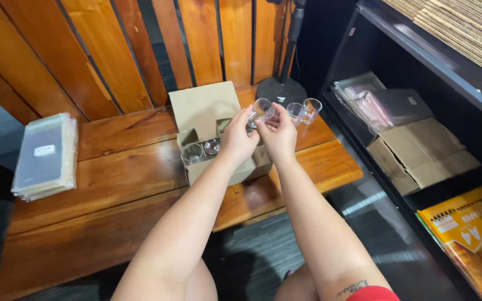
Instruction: The person places small clear glasses one by one into a cardboard box with internal dividers. They arrange the glasses in the compartments and then close the box flaps.
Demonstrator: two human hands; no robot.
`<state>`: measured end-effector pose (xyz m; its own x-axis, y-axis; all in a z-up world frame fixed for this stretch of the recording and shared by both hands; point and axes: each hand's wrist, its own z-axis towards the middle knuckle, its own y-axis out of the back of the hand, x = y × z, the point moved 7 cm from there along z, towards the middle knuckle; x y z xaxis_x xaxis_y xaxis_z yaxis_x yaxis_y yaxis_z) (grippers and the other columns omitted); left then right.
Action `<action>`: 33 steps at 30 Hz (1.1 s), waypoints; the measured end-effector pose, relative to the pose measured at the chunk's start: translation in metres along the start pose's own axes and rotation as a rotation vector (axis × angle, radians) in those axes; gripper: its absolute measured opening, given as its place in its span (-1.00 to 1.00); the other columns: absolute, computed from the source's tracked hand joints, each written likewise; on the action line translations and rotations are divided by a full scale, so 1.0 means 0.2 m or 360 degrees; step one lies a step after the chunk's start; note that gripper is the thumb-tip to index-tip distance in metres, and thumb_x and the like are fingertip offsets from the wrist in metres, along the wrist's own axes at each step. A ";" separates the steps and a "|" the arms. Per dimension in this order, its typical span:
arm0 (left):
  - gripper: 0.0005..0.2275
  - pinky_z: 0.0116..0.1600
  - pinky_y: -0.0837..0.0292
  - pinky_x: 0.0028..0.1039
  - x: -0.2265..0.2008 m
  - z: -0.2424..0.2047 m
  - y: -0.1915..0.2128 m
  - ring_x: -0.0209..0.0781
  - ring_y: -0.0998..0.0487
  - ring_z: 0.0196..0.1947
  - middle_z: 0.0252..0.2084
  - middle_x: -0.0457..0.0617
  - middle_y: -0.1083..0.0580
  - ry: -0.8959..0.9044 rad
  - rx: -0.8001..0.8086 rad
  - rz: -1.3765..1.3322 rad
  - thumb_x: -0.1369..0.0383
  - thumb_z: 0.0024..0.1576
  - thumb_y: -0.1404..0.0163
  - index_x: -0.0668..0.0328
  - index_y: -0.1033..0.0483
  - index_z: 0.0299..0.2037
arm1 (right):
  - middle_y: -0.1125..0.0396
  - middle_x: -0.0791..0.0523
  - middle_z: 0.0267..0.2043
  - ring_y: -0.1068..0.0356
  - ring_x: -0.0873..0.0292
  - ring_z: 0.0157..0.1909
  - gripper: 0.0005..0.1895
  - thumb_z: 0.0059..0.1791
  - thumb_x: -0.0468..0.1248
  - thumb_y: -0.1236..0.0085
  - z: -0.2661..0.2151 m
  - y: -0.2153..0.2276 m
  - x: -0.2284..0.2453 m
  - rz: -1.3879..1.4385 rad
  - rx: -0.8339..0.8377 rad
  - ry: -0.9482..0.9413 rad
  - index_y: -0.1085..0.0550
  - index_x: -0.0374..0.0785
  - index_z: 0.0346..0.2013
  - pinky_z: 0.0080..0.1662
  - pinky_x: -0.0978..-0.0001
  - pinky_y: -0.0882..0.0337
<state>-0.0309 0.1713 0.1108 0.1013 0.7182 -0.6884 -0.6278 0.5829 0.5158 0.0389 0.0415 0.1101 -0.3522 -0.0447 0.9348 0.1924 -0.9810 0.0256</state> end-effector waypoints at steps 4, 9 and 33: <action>-0.37 0.47 -0.25 -0.21 0.09 0.02 0.04 0.05 -0.36 0.40 0.37 0.14 -0.36 0.0161 0.0148 -0.0045 0.42 0.03 -0.05 0.16 -0.31 0.41 | -0.45 -0.08 -0.05 -0.56 0.10 -0.04 -0.27 -0.14 -0.38 -0.48 0.02 -0.07 0.01 -0.0172 0.0031 -0.0061 -0.40 -0.18 0.30 -0.04 0.43 -0.61; -0.38 0.45 -0.27 -0.24 0.21 0.00 0.04 -0.01 -0.38 0.39 0.37 0.06 -0.36 0.0273 0.0266 0.0057 0.36 0.05 -0.05 0.10 -0.30 0.41 | -0.51 0.12 -0.09 -0.56 0.27 -0.04 -0.27 -0.19 -0.21 -0.55 0.05 -0.12 -0.11 -0.0526 0.0114 -0.0085 -0.45 0.00 0.25 -0.05 0.47 -0.57; -0.65 0.19 -0.50 -0.04 0.12 0.13 0.24 0.21 -0.51 0.11 0.02 0.11 -0.48 0.0154 0.0161 0.0498 0.47 -0.02 -0.01 0.23 -0.60 0.00 | -0.25 -0.06 0.36 -0.26 -0.21 0.39 -0.41 -0.01 -0.25 -0.16 0.05 -0.28 -0.21 -0.1159 0.0593 0.0343 -0.40 -0.04 0.36 0.39 -0.03 -0.27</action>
<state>-0.0392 0.2257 0.1328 -0.1607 0.8317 -0.5314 -0.5368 0.3782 0.7542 0.0513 0.1009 0.0732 -0.6650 0.5023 0.5527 0.1260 -0.6540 0.7459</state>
